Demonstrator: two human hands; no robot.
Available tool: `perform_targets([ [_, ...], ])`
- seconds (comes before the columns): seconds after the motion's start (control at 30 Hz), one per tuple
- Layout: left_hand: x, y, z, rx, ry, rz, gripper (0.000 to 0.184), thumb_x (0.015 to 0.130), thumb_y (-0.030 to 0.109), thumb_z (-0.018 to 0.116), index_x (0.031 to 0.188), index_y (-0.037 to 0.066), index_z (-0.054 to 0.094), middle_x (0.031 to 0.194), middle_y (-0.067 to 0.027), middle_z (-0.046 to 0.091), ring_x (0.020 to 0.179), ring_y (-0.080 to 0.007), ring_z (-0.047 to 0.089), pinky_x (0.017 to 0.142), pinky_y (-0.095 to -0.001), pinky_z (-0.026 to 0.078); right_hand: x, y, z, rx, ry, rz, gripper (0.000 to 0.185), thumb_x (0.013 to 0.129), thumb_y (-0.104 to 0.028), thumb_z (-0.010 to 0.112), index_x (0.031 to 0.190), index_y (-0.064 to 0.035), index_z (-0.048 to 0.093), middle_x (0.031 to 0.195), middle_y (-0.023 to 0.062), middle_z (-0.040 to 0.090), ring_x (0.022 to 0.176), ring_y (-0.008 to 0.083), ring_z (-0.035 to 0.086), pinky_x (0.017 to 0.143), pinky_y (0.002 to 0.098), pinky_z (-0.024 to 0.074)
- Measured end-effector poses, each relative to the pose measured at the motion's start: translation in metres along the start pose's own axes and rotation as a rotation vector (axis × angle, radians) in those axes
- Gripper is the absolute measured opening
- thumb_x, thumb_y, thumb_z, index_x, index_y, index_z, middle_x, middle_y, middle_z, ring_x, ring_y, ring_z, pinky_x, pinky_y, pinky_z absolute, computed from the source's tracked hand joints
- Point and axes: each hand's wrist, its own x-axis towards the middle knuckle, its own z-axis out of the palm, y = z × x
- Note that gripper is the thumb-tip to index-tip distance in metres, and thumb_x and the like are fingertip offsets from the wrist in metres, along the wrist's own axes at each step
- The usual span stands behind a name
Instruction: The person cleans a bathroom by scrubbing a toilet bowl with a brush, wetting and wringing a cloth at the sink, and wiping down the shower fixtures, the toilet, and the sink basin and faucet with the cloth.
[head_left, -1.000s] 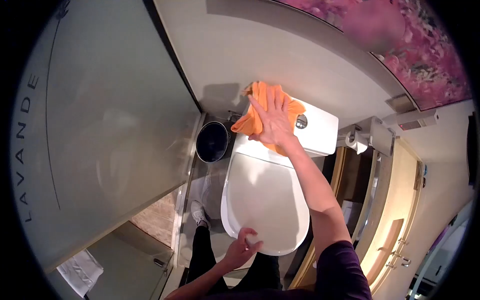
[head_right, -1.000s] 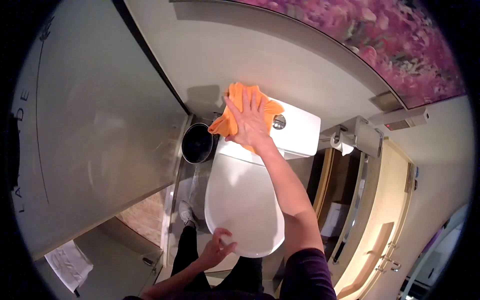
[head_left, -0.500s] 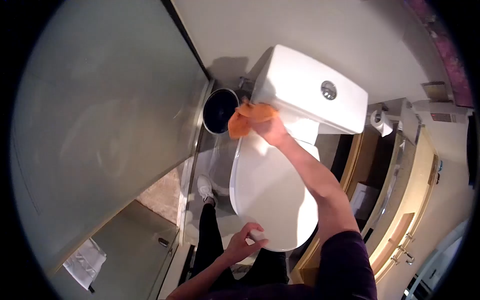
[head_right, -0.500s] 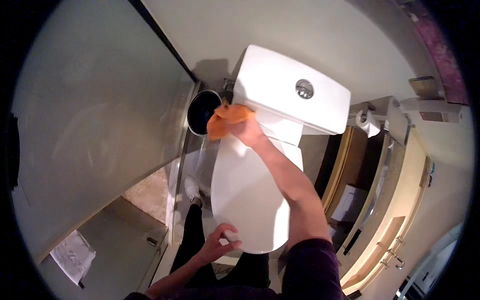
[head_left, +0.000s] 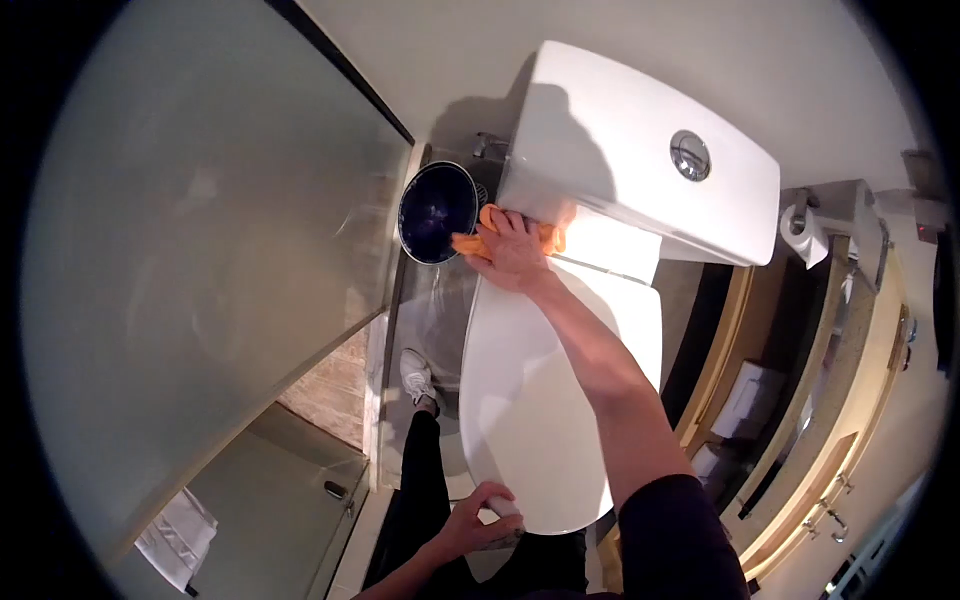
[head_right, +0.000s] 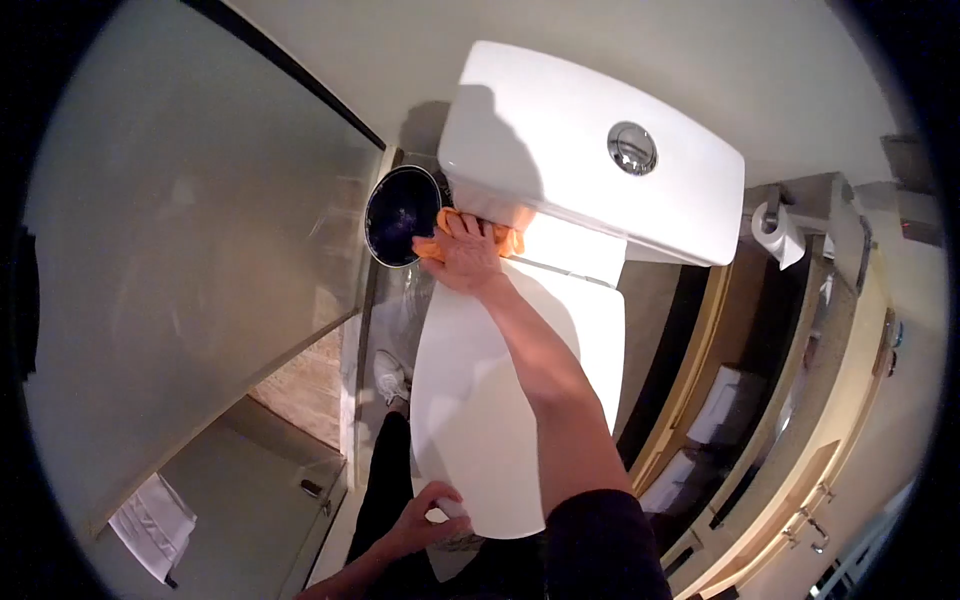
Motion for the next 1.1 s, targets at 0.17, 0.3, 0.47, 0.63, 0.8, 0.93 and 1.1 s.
perform_targets([
  [0.17,0.003,-0.004,-0.006,-0.009,-0.023,-0.055,0.038,0.087,0.018,0.081,0.116,0.006,0.059,0.109,-0.0056,0.064,0.1,-0.0167,0.064,0.089,-0.0309,0.052,-0.039,0.067,0.009,0.19,-0.128,0.067,0.041,0.097,-0.043,0.054,0.126,-0.0175,0.069,0.145,0.0141,0.048,0.14,0.033,0.035,0.114,0.0492,0.0271],
  [0.3,0.005,-0.019,-0.008,-0.04,-0.054,-0.09,0.043,0.088,0.015,0.079,0.122,0.004,0.056,0.117,-0.0101,0.062,0.104,-0.019,0.064,0.088,-0.0319,0.054,-0.121,0.141,-0.05,-0.002,-0.231,0.301,0.042,0.101,-0.039,0.05,0.128,-0.0122,0.068,0.139,0.0117,0.051,0.131,0.0343,0.044,0.109,0.0503,0.0353],
  [0.47,0.007,-0.02,0.006,-0.039,0.153,-0.01,0.076,0.084,0.012,0.081,0.144,0.005,0.034,0.133,-0.0189,0.049,0.115,-0.0275,0.06,0.09,-0.037,0.056,-0.143,0.152,-0.066,-0.065,-0.148,0.361,0.033,0.097,-0.027,0.056,0.128,-0.017,0.065,0.136,0.0094,0.051,0.129,0.0326,0.045,0.102,0.0504,0.0471],
  [0.63,0.023,-0.05,0.002,-0.07,0.336,-0.151,0.11,0.073,0.01,0.085,0.154,0.007,0.01,0.134,-0.0235,0.044,0.119,-0.0344,0.057,0.091,-0.0416,0.056,-0.179,0.192,-0.048,-0.359,-0.059,0.671,0.039,0.088,-0.024,0.065,0.126,-0.0142,0.065,0.139,0.0098,0.052,0.125,0.0348,0.049,0.102,0.0469,0.0482],
  [0.8,0.03,-0.056,-0.012,-0.008,0.243,-0.045,0.102,0.078,0.01,0.081,0.151,0.006,0.011,0.128,-0.0247,0.05,0.11,-0.0343,0.064,0.089,-0.043,0.057,-0.227,0.228,-0.111,-0.449,-0.158,1.003,0.038,0.084,-0.024,0.067,0.119,-0.0084,0.067,0.121,0.0148,0.065,0.117,0.0346,0.057,0.099,0.0444,0.0477],
  [0.93,0.034,-0.051,-0.022,0.06,0.187,-0.207,0.094,0.078,0.012,0.081,0.146,0.003,0.017,0.117,-0.0239,0.062,0.104,-0.0369,0.069,0.086,-0.0438,0.056,-0.205,0.099,-0.149,-0.189,0.127,0.791,0.038,0.085,-0.028,0.071,0.115,-0.0045,0.066,0.108,0.0195,0.068,0.105,0.0374,0.062,0.098,0.0485,0.0464],
  [1.1,0.034,-0.065,-0.021,0.175,0.202,-0.202,0.086,0.081,0.017,0.079,0.145,0.003,0.023,0.111,-0.0203,0.065,0.096,-0.0325,0.07,0.084,-0.042,0.057,-0.19,0.033,-0.075,-0.169,-0.034,0.586,0.055,0.088,-0.037,0.071,0.138,-0.0175,0.057,0.133,0.0209,0.054,0.123,0.0412,0.048,0.102,0.0538,0.0411],
])
